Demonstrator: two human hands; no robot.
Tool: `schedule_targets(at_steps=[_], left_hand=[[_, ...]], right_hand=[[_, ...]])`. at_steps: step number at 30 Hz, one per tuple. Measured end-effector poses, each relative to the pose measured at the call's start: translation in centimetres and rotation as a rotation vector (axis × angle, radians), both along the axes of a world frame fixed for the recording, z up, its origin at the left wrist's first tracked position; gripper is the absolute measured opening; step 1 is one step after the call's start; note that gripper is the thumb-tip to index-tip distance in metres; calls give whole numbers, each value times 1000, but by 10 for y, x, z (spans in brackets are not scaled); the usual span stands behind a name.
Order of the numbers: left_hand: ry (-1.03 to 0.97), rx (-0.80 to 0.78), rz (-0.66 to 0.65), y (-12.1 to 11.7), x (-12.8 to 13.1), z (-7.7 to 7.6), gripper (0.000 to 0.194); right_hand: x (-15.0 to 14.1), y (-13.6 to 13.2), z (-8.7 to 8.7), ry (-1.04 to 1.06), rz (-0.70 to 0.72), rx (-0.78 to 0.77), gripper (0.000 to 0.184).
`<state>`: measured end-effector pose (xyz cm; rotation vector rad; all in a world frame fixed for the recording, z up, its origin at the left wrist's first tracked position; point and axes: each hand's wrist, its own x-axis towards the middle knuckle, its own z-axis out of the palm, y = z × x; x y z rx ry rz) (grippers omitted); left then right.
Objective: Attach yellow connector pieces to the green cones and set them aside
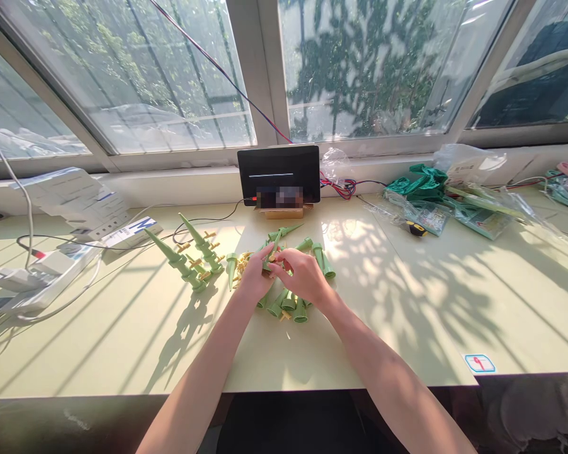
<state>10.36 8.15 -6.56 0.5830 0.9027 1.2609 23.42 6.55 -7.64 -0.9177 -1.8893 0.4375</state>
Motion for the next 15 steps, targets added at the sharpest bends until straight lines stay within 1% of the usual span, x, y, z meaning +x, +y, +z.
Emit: schedule_targets(at_steps=[4,9,15], left_hand=[[73,31,23,-3,1,3,25],[195,90,94,-6,4,8,29],[313,166,170,-5,6,6,28]], right_hand=[[0,1,0,-8,-14,-5,18],[1,2,-1,-53,-43,-2,19],[1,3,-3,-140,-65,-29,21]])
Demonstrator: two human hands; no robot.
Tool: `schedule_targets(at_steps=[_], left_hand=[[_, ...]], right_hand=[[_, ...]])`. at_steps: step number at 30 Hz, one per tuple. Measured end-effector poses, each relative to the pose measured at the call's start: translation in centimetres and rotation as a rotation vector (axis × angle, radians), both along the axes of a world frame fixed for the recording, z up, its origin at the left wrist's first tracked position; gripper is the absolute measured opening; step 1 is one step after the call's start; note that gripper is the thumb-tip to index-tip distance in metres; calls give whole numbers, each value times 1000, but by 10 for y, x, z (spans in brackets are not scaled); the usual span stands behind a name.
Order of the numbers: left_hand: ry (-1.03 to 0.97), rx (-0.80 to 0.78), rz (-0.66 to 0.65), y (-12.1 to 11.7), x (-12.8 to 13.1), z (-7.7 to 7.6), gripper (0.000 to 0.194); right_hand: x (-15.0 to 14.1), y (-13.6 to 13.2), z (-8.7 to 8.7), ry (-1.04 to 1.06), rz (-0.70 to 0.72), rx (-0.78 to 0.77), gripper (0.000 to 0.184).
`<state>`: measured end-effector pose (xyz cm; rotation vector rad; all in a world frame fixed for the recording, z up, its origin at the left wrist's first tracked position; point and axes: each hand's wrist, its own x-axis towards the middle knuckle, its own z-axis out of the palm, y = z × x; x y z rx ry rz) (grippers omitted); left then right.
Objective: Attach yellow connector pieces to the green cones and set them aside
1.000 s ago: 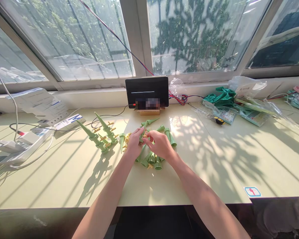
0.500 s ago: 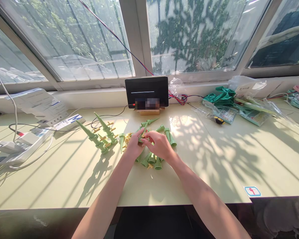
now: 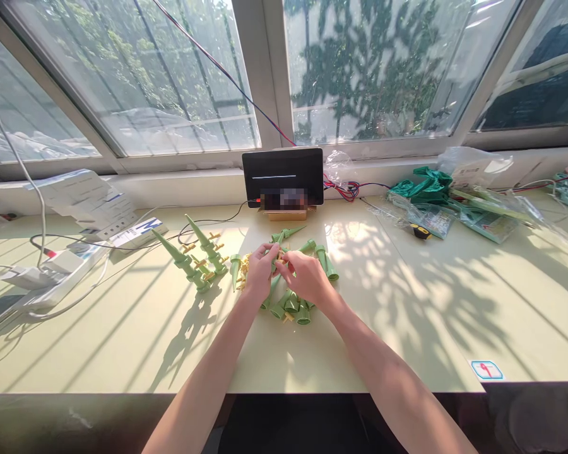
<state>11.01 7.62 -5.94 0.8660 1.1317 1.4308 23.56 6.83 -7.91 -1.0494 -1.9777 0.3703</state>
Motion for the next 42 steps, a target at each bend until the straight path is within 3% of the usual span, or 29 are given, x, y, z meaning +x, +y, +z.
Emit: schedule_targets(at_steps=[7,19,42], left_hand=[[82,64,13,-2,2,-1,28],[156,141,66,-2,3,-7,24],[69,126,25,-5,3,-2,27]], right_hand=[[0,1,-2,8,1,-7,32],[-4,-1,-5,33,-27,-36,34],[-7,-3,-2,45,-45,-43,42]])
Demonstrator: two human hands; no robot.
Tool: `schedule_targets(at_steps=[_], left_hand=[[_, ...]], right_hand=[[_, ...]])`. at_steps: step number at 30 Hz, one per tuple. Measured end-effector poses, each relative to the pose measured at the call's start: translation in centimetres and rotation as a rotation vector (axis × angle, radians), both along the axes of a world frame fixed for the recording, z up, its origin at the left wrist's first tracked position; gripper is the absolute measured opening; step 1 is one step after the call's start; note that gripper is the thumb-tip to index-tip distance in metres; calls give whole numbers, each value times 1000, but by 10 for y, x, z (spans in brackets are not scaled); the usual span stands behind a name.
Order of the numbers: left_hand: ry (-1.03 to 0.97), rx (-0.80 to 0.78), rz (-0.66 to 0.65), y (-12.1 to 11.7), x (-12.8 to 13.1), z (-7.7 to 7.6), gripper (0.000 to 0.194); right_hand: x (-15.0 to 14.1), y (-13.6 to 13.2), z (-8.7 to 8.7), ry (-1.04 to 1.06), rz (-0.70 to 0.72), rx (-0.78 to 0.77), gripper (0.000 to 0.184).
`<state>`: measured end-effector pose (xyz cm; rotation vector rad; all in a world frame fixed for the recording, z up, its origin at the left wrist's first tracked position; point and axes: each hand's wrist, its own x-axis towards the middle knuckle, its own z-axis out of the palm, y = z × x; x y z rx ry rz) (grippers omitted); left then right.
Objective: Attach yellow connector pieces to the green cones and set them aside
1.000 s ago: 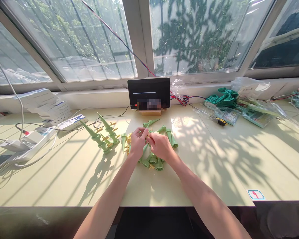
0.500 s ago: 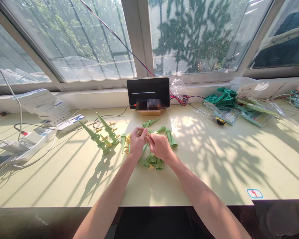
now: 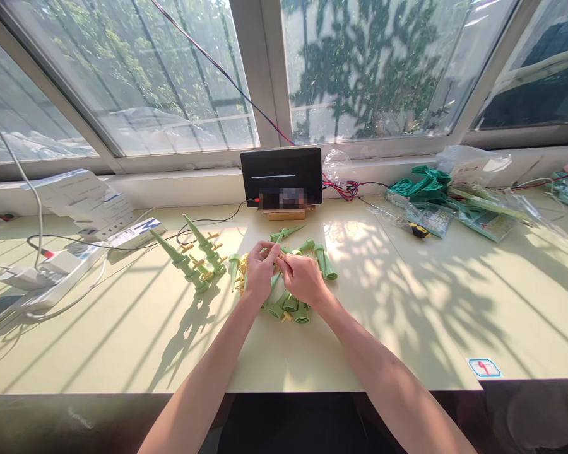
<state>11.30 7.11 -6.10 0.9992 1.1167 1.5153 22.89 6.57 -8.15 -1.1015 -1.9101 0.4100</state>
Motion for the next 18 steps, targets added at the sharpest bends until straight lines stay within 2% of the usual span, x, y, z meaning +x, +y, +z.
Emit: schedule_targets(at_steps=[18], left_hand=[[-13,-9,-9,-1,0,4,24]], right_hand=[[-1,0,-1,32,10,-8,43]])
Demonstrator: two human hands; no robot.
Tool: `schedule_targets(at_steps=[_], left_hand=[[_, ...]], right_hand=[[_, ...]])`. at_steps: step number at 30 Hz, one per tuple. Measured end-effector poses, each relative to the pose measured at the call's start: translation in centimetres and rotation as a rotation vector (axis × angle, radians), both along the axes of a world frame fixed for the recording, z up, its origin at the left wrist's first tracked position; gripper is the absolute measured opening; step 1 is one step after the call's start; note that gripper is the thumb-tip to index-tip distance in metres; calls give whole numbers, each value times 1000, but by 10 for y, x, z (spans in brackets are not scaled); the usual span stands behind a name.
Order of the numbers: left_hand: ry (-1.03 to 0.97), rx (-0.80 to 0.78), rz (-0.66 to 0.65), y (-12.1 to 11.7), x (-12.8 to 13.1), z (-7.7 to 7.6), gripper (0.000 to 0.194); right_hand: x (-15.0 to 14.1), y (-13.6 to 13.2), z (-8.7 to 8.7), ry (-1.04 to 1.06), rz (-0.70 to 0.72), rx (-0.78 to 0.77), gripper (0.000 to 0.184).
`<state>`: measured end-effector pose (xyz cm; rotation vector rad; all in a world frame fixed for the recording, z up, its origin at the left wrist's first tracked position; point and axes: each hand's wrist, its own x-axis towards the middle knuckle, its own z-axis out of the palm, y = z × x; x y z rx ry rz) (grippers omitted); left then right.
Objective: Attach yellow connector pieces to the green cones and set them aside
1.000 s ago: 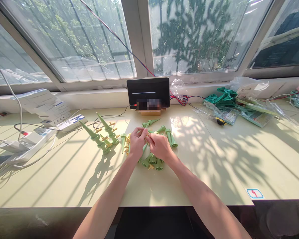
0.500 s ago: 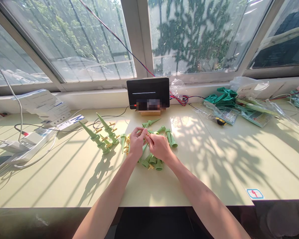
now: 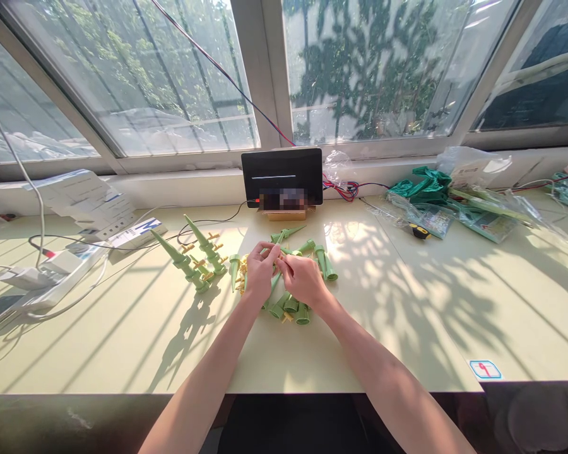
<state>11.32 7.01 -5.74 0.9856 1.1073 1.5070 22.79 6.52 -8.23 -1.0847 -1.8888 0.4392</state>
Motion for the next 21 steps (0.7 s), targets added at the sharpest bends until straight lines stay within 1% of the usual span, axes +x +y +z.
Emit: schedule_targets(at_steps=[14,21], left_hand=[[-31,14,-24,2,-2,-3,29],[-13,-37,-10,3,0,-3,27]], right_hand=[[0,0,-1,4,3,12,42],[2,0,0,25,14,-12,42]])
